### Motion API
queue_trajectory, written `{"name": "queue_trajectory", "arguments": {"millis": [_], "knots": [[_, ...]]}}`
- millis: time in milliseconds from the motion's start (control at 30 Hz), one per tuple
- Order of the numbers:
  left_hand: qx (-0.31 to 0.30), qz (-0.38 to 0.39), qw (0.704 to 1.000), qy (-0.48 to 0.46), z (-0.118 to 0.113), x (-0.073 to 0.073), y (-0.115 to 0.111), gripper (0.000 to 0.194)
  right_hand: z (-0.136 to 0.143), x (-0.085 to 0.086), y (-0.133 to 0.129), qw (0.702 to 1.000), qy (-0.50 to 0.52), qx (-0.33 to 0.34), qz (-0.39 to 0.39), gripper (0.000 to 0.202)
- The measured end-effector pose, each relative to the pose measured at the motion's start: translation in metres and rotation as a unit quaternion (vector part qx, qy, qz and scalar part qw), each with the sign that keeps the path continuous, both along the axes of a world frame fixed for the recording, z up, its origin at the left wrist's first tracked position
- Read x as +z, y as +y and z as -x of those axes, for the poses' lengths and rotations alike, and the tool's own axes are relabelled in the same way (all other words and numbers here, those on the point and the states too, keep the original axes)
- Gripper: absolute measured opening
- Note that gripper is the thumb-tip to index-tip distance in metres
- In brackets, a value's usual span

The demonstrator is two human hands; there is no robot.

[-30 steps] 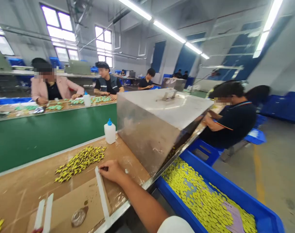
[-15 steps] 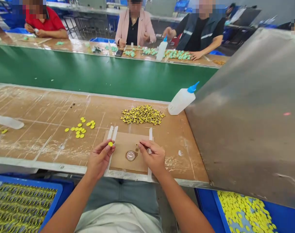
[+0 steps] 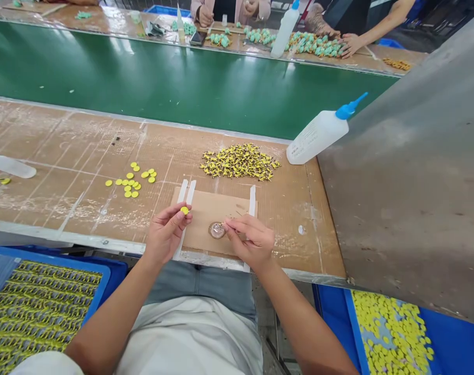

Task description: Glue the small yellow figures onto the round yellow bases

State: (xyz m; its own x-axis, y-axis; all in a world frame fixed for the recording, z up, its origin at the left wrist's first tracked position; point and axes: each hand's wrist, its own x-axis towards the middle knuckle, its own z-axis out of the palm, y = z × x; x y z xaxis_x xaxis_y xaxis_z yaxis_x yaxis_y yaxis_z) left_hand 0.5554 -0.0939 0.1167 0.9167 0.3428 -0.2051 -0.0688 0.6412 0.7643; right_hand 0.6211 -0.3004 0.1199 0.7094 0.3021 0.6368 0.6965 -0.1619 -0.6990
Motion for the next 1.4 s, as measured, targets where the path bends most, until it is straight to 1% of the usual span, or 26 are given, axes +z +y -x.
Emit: {"name": "queue_trajectory", "arguments": {"millis": [233,500,767,867,1000,1100,1400], "knots": [[0.007,0.005,1.0,0.008,0.0,0.003,0.0,0.028,0.0,0.003,0.004,1.0,0.003,0.004,0.004,0.014],[0.014,0.005,1.0,0.016,0.0,0.006,-0.001,0.03,0.0,0.003,0.003,1.0,0.014,0.011,0.012,0.015],[0.011,0.003,1.0,0.008,0.001,0.002,0.0,0.027,0.0,0.001,0.0,0.999,0.006,-0.03,-0.021,0.017],[0.012,0.004,1.0,0.008,0.001,0.003,0.0,0.026,-0.001,0.0,-0.002,1.0,-0.004,-0.015,-0.009,0.018],[0.013,0.003,1.0,0.007,0.001,0.002,0.0,0.026,-0.002,-0.002,-0.005,1.0,-0.022,0.006,0.008,0.025],[0.016,0.005,1.0,0.01,0.001,0.001,0.001,0.027,-0.003,-0.003,-0.007,0.999,-0.028,0.012,0.016,0.025],[0.018,0.005,1.0,0.015,0.002,0.003,0.001,0.03,-0.002,0.004,-0.003,0.999,-0.024,0.02,0.019,0.029]]}}
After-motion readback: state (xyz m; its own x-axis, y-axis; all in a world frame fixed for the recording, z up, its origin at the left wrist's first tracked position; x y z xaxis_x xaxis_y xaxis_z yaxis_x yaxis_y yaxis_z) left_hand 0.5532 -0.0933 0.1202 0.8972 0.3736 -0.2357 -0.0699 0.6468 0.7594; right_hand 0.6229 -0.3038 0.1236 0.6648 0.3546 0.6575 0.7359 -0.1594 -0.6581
